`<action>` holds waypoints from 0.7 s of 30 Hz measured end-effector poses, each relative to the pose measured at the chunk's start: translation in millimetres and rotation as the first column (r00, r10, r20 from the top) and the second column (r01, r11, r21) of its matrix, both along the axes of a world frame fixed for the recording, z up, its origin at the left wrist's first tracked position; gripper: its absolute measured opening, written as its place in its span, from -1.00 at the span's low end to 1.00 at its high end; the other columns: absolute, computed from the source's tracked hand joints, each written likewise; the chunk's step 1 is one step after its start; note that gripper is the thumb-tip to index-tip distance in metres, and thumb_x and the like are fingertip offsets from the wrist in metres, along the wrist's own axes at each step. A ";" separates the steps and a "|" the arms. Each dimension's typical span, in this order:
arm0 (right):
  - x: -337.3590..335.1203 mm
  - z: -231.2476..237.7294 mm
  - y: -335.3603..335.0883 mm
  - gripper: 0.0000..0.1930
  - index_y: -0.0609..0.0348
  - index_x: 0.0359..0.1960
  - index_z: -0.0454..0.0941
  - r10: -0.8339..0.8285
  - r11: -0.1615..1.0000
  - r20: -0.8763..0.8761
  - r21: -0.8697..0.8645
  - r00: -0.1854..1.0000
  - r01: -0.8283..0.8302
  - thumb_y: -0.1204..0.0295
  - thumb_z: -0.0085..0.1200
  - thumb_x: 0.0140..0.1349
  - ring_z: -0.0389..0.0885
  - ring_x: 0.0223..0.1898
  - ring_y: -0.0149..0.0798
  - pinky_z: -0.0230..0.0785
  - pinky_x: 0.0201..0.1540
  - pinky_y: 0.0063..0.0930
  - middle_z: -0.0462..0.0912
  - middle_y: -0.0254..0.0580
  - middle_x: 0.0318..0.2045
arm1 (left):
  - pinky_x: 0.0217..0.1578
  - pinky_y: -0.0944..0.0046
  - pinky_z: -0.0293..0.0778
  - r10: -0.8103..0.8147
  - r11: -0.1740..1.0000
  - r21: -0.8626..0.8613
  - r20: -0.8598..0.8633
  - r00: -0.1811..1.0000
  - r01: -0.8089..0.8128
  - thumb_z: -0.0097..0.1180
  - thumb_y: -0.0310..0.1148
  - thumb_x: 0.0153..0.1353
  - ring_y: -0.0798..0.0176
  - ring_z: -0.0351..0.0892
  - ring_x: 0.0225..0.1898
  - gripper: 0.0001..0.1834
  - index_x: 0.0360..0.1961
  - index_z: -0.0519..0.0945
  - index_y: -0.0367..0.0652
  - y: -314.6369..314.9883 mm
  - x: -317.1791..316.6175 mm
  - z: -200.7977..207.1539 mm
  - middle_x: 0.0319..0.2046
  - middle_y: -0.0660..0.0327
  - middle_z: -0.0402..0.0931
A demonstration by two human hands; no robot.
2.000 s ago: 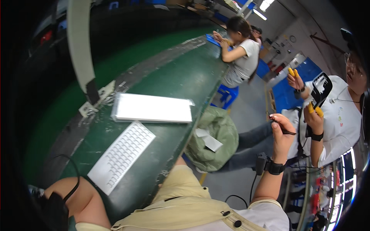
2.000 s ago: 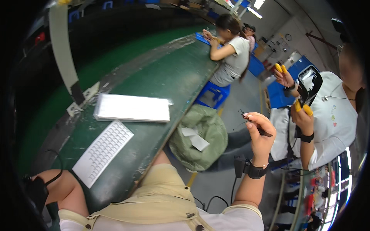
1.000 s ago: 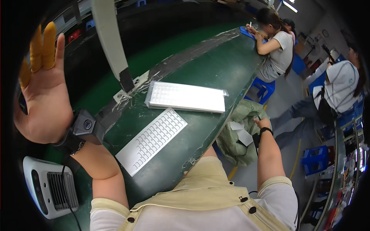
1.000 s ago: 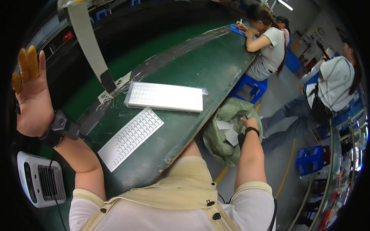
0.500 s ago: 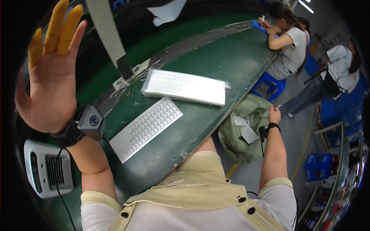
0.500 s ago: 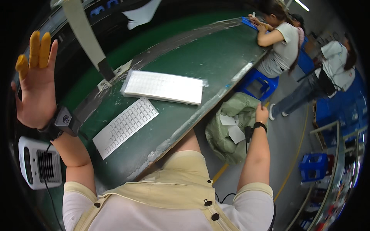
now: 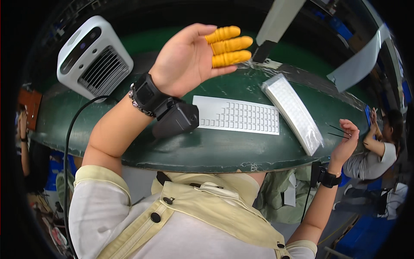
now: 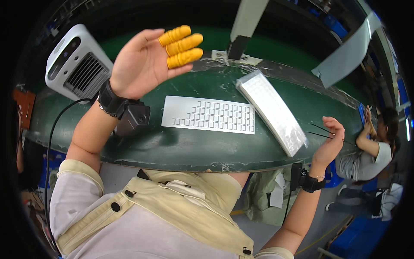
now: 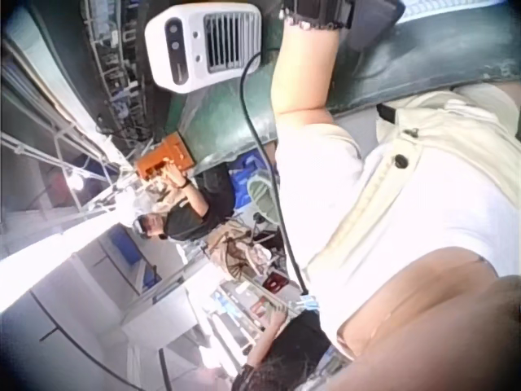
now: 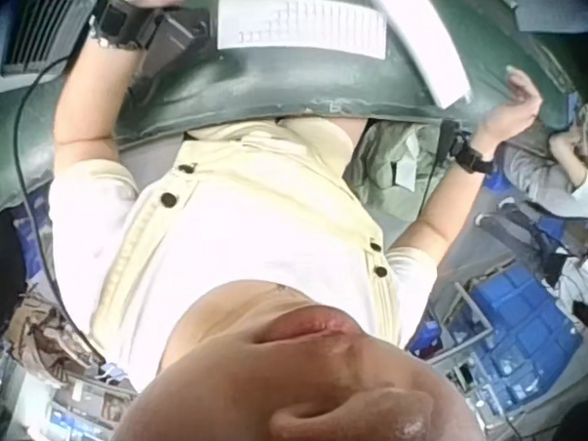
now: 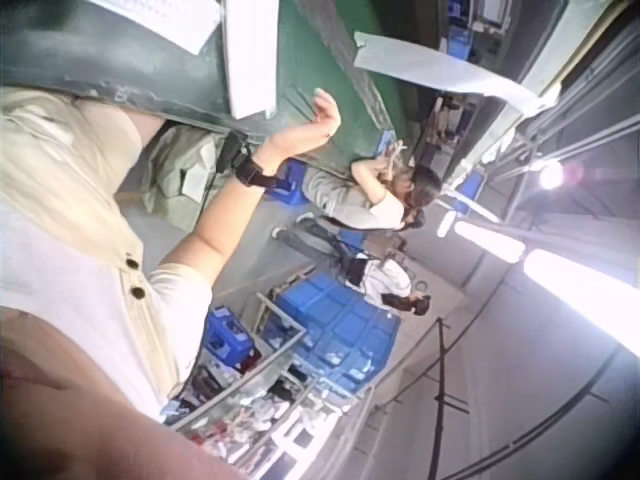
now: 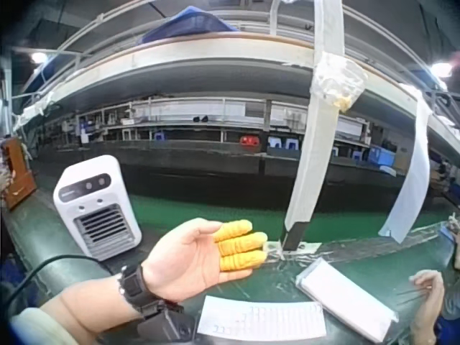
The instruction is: Applying stickers and using tweezers to adjust components within a plastic electronic housing.
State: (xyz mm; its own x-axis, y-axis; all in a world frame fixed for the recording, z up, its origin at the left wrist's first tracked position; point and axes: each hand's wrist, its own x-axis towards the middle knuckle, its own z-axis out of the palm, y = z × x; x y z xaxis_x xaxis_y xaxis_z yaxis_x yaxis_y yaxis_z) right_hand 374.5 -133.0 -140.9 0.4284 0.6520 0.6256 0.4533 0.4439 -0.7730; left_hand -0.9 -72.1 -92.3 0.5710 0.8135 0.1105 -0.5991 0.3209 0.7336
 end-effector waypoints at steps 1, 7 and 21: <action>-17.9 4.1 7.1 -0.53 0.26 -0.55 0.35 0.115 0.993 0.155 -0.004 0.981 -0.115 0.22 -0.57 0.25 0.23 -0.58 -0.44 0.05 -0.48 -0.60 0.42 -0.21 -0.56 | 0.01 0.17 0.19 0.006 0.999 -0.053 -0.024 1.000 -0.008 -0.36 -0.18 0.16 0.09 0.26 0.02 -0.56 -0.02 0.25 -0.24 -3.9 -11.2 -10.6 0.01 0.06 0.24; -129.0 24.0 30.4 -0.40 0.27 -0.69 0.34 0.611 0.742 -0.158 -0.227 0.776 -0.630 0.12 -0.65 0.25 0.11 -0.64 -0.50 -0.07 -0.56 -0.65 0.32 -0.31 -0.68 | -0.10 0.14 0.28 0.060 0.888 -0.452 -0.074 0.995 -0.087 -0.27 -0.11 0.07 0.10 0.35 -0.08 -0.59 -0.16 0.33 -0.18 -29.0 -69.2 -68.7 -0.08 0.06 0.33; -206.4 -23.2 99.2 -0.57 0.30 -0.29 0.39 0.454 0.690 -0.687 -0.131 0.567 -0.712 0.14 -0.36 0.23 0.18 -0.66 -0.50 0.11 -0.54 -0.60 0.44 -0.21 -0.51 | -0.11 0.13 0.30 0.102 0.910 -0.411 0.098 0.990 -0.053 -0.28 -0.12 0.06 -0.01 0.39 -0.14 -0.48 -0.08 0.29 -0.33 -19.6 -105.7 -107.8 -0.14 -0.05 0.36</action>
